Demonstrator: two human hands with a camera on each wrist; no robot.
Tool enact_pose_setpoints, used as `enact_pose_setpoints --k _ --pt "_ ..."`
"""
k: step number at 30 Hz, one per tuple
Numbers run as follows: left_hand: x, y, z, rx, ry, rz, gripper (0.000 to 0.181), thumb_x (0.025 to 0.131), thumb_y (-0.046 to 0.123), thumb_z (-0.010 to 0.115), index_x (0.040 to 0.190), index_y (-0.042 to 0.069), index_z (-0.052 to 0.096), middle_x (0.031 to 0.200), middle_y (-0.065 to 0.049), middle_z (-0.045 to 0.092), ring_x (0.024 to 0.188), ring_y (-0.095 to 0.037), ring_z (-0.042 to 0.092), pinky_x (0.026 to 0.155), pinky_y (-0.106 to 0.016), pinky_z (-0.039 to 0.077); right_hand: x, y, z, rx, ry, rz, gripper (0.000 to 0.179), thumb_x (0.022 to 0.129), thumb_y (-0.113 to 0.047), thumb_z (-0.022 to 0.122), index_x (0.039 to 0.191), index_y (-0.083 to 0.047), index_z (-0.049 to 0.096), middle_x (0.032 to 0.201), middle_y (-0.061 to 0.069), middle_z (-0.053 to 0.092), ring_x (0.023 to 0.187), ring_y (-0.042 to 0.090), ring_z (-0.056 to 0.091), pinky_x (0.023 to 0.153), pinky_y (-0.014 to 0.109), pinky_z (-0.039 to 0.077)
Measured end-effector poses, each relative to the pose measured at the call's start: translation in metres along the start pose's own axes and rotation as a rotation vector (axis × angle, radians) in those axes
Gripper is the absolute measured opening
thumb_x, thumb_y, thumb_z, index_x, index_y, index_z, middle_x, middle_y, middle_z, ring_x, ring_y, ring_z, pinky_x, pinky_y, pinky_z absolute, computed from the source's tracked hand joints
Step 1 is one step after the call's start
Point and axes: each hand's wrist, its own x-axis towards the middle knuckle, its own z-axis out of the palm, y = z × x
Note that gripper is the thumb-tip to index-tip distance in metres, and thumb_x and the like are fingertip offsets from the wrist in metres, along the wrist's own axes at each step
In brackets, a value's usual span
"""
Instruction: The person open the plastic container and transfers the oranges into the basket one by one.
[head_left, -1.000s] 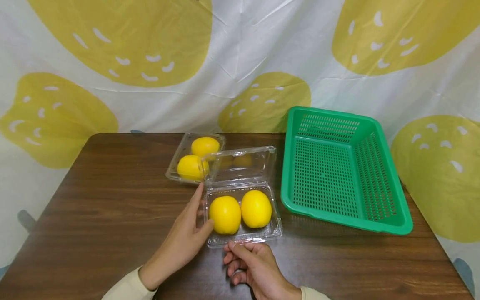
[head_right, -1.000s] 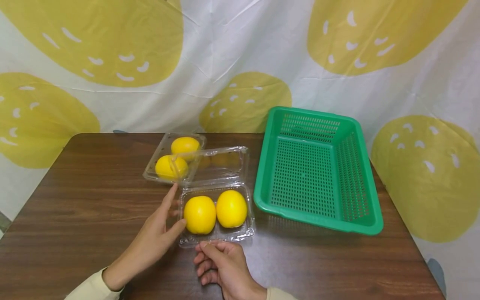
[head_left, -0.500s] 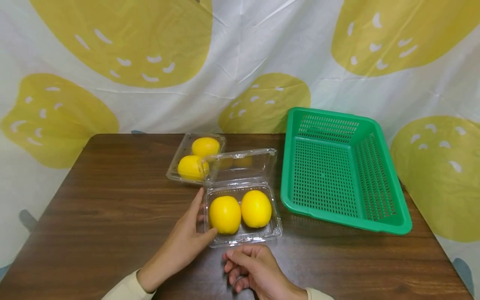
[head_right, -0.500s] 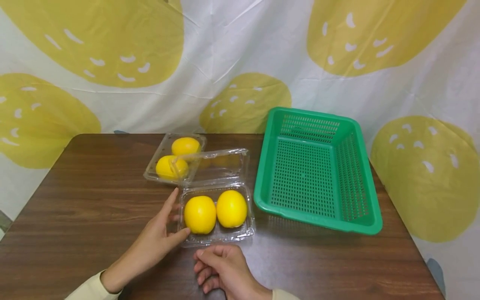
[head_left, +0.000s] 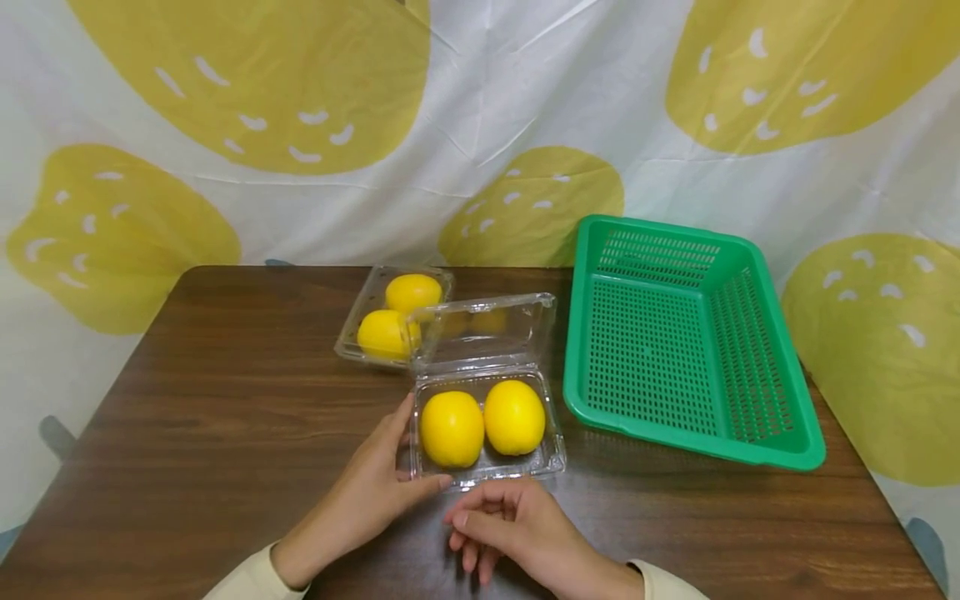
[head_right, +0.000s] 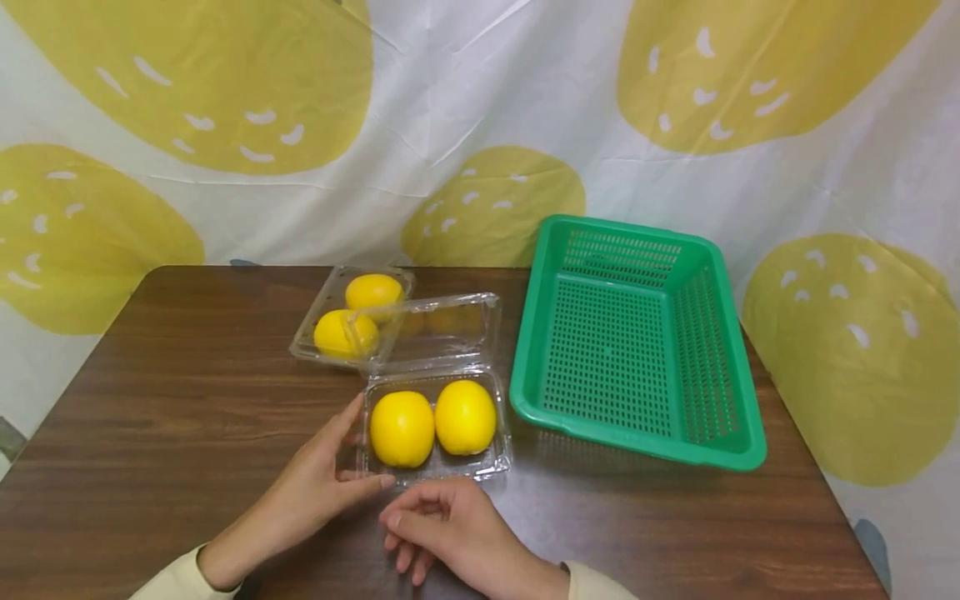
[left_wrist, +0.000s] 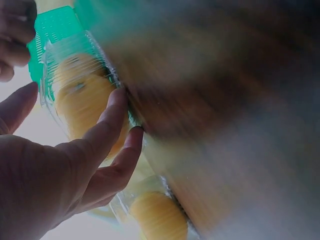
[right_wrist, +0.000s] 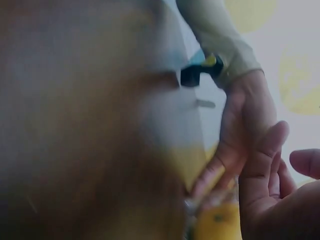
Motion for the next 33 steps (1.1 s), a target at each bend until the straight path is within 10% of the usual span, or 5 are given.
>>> enact_pose_setpoints --k 6,12,17,24,33 --pt "0.0 -0.001 0.003 0.022 0.005 0.015 0.12 0.082 0.01 0.099 0.174 0.002 0.023 0.167 -0.031 0.04 0.138 -0.045 0.06 0.087 -0.03 0.066 0.001 -0.014 -0.006 -0.257 0.036 -0.162 0.021 0.108 -0.01 0.069 0.121 0.006 0.076 0.1 0.022 0.077 0.073 0.015 0.072 0.062 0.031 0.065" --pt "0.002 -0.002 0.005 0.012 -0.002 0.023 0.122 0.083 0.008 0.098 0.176 0.007 0.02 0.167 -0.027 0.041 0.138 -0.044 0.059 0.088 -0.028 0.065 0.006 -0.02 -0.013 -0.645 0.128 -0.568 0.014 0.105 -0.004 0.073 0.117 -0.01 0.079 0.104 -0.001 0.08 0.082 0.011 0.071 0.07 0.03 0.065" --pt "0.001 -0.001 0.004 0.021 -0.012 0.015 0.12 0.083 0.01 0.098 0.175 0.005 0.021 0.169 -0.03 0.037 0.137 -0.043 0.059 0.087 -0.029 0.065 0.013 -0.026 -0.022 -0.877 0.202 -0.735 0.021 0.099 0.001 0.078 0.116 -0.011 0.078 0.11 0.0 0.078 0.095 0.01 0.07 0.081 0.031 0.065" --pt "0.001 -0.002 0.004 0.071 -0.001 0.001 0.123 0.082 0.014 0.1 0.176 0.007 0.02 0.168 -0.028 0.04 0.133 -0.039 0.062 0.085 -0.028 0.064 0.023 -0.027 -0.036 -1.204 0.288 -0.674 0.033 0.092 -0.012 0.087 0.123 -0.007 0.076 0.127 0.001 0.071 0.121 0.019 0.061 0.101 0.038 0.059" --pt "0.0 -0.001 0.005 0.078 0.002 -0.005 0.123 0.082 0.014 0.1 0.176 0.006 0.021 0.169 -0.028 0.039 0.136 -0.041 0.059 0.088 -0.031 0.065 0.034 -0.022 -0.045 -1.377 0.282 -0.672 0.04 0.091 -0.02 0.088 0.125 -0.006 0.073 0.135 0.01 0.068 0.14 0.033 0.053 0.119 0.053 0.048"
